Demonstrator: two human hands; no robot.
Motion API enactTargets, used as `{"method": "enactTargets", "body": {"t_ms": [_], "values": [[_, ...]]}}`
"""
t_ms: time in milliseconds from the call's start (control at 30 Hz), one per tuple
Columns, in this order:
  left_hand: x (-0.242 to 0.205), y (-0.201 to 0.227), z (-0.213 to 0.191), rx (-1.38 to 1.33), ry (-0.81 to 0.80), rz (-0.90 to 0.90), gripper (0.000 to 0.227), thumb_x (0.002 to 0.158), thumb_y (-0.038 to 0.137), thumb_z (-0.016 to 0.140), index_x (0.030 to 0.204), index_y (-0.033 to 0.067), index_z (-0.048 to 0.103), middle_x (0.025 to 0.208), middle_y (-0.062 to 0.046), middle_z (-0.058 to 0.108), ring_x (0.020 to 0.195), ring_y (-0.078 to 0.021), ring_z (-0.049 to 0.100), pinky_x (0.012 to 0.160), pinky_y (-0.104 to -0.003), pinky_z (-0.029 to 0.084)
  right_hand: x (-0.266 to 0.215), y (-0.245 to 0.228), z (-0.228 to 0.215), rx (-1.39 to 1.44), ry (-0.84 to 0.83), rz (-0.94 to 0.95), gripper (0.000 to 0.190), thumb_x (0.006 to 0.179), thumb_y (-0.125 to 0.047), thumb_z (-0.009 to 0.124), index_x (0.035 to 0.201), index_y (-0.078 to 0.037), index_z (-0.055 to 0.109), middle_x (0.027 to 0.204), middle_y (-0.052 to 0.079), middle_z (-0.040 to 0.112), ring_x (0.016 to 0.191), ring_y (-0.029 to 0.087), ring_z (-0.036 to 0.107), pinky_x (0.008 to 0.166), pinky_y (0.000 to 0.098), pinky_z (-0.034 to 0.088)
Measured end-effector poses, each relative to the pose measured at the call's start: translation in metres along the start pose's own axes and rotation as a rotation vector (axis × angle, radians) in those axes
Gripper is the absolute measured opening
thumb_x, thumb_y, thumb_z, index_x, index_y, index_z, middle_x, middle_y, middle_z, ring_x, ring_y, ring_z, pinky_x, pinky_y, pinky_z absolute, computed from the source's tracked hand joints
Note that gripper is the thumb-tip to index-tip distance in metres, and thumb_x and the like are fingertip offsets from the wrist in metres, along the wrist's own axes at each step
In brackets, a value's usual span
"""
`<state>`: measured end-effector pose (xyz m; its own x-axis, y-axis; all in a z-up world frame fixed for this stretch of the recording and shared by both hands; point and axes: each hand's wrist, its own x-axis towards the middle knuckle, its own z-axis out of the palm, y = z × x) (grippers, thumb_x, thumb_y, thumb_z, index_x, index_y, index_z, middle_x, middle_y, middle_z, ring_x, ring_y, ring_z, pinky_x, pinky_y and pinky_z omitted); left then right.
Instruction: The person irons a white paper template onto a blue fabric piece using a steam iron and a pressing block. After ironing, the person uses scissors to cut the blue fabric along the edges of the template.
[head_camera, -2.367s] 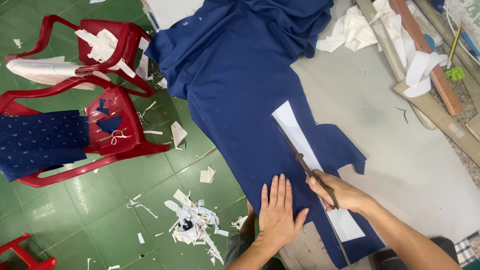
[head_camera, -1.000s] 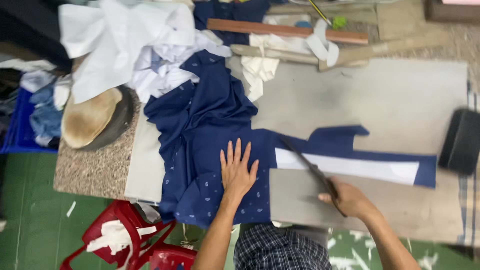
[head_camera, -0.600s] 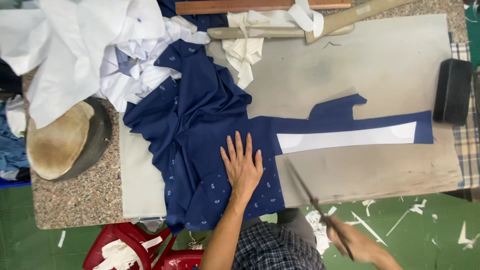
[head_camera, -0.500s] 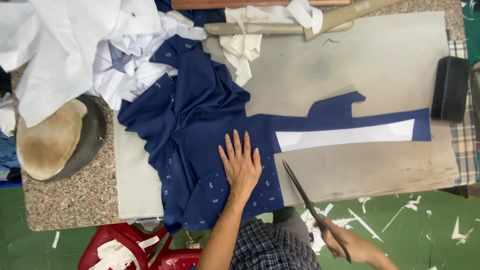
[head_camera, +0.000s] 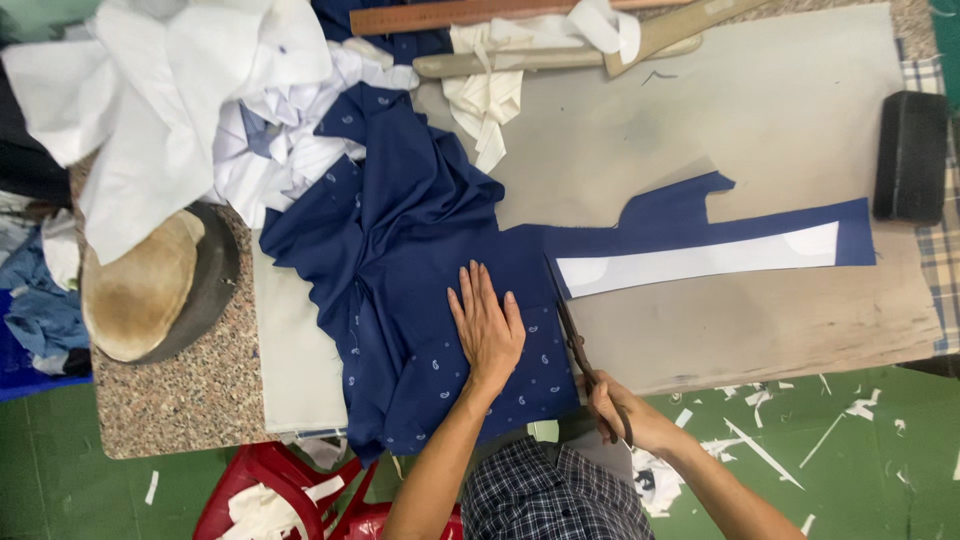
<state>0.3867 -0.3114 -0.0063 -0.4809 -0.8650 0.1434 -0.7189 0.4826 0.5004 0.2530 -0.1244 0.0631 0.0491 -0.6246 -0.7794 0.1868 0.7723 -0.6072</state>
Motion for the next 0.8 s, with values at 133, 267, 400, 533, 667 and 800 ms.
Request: {"method": "enactTargets", "body": {"t_ms": [133, 267, 400, 533, 667, 800], "values": [[-0.002, 0.0, 0.001, -0.001, 0.028, 0.01, 0.056, 0.109, 0.031, 0.035, 0.152, -0.006, 0.04, 0.158, -0.022, 0.044, 0.152, -0.0357, 0.032, 0.125, -0.055, 0.018, 0.005, 0.009, 0.0, -0.001, 0.073, -0.001, 0.061, 0.091, -0.059, 0.042, 0.12, -0.009, 0.059, 0.06, 0.003, 0.046, 0.044, 0.018, 0.056, 0.045, 0.0299, 0.053], [-0.002, -0.001, 0.002, 0.002, 0.042, 0.012, 0.056, 0.108, 0.03, 0.036, 0.151, -0.0062, 0.04, 0.157, -0.022, 0.044, 0.152, -0.0358, 0.032, 0.125, -0.055, 0.017, 0.011, -0.005, -0.001, 0.043, -0.018, -0.045, 0.066, 0.09, -0.063, 0.035, 0.112, -0.004, 0.054, 0.066, 0.005, 0.049, 0.05, 0.017, 0.054, 0.048, 0.0304, 0.053], [-0.002, 0.0, 0.002, 0.011, 0.078, 0.022, 0.055, 0.108, 0.029, 0.037, 0.149, -0.0068, 0.043, 0.155, -0.022, 0.047, 0.15, -0.0365, 0.037, 0.124, -0.055, 0.021, 0.013, -0.018, 0.007, 0.051, 0.083, -0.11, 0.051, 0.097, -0.055, 0.043, 0.102, -0.006, 0.056, 0.062, 0.007, 0.047, 0.048, 0.017, 0.045, 0.043, 0.0297, 0.039], [-0.005, -0.008, 0.015, 0.016, 0.139, 0.065, 0.052, 0.106, 0.026, 0.045, 0.147, -0.0058, 0.046, 0.15, -0.027, 0.05, 0.147, -0.0381, 0.041, 0.121, -0.059, 0.017, 0.013, -0.032, 0.004, -0.065, 0.029, -0.189, 0.074, 0.097, -0.069, 0.024, 0.082, -0.006, 0.059, 0.055, 0.011, 0.061, 0.05, 0.025, 0.07, 0.046, 0.0322, 0.056], [-0.005, -0.01, 0.023, 0.08, 0.162, 0.041, 0.052, 0.104, 0.028, 0.049, 0.146, -0.0027, 0.05, 0.15, -0.024, 0.053, 0.145, -0.0357, 0.044, 0.12, -0.056, 0.022, 0.051, -0.019, -0.008, 0.096, 0.098, -0.311, 0.06, 0.103, -0.058, 0.039, 0.095, -0.001, 0.058, 0.049, 0.01, 0.051, 0.039, 0.022, 0.06, 0.035, 0.0297, 0.048], [-0.006, -0.02, 0.036, 0.197, 0.198, 0.067, 0.057, 0.1, 0.031, 0.058, 0.146, -0.0008, 0.052, 0.146, -0.024, 0.056, 0.14, -0.0365, 0.05, 0.117, -0.057, 0.03, 0.021, -0.021, -0.04, 0.019, 0.09, -0.498, 0.045, 0.104, -0.043, 0.049, 0.091, -0.002, 0.06, 0.046, 0.011, 0.055, 0.037, 0.022, 0.061, 0.035, 0.0274, 0.046]]}}
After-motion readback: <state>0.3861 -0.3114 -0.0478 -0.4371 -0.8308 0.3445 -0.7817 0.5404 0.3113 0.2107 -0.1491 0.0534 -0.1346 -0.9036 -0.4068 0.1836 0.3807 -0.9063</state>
